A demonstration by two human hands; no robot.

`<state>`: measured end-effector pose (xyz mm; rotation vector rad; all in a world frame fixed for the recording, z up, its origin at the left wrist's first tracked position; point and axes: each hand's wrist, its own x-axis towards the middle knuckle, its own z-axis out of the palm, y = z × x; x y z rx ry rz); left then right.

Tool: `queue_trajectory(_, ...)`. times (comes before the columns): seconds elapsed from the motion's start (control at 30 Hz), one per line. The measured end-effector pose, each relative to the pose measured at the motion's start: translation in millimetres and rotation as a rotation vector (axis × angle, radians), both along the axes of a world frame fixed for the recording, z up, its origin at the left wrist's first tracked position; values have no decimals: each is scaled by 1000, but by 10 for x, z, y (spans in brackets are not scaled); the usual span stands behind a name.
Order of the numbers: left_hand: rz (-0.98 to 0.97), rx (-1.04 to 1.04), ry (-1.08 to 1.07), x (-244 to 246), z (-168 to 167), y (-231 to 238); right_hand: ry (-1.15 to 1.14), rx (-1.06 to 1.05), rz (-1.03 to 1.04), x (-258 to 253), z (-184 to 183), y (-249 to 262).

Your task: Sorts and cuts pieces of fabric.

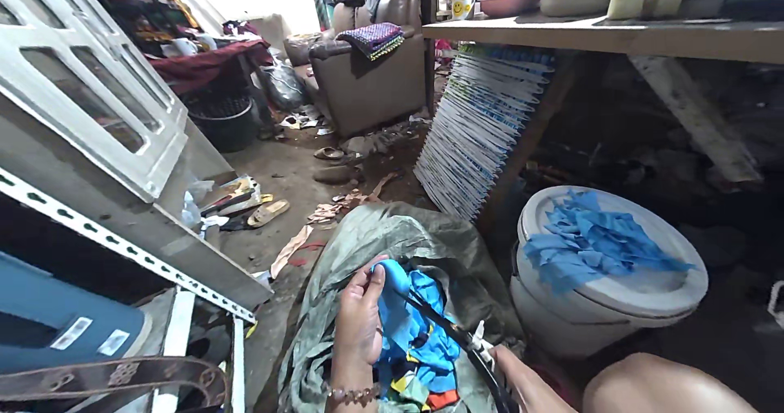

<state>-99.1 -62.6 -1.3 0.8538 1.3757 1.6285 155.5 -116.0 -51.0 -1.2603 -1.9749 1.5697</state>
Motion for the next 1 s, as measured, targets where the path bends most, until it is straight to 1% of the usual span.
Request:
queue_trajectory(0.07,23,-20,29,27,2,-16,26,32,-24,-30,-18,5)
queue_trajectory(0.2,62,-80,17,86,10,-42,22,68,-30,-69,-43,46)
queue_trajectory(0.33,54,-86,140,106,18,-65,22,58,-12,-67,-62,104)
queue_trajectory(0.47,130,-84,233,136,-24,-51,48,45,7,-56,-76,98)
queue_trajectory(0.6,175,-64,162,165,-19,-35,33,28,-8,-60,-85,113)
queue_trajectory(0.7,126,-25,95,168,-32,-45,10,20,-32,-53,-65,143)
queue_trajectory(0.77,108,-16,74,167,-37,-52,2,53,-41,-43,-82,155)
queue_trajectory(0.87,125,-17,46,187,-40,-54,0,99,-65,-43,-118,153)
queue_trajectory(1.0,142,-52,-28,189,-50,-46,-25,75,-78,-38,-99,166)
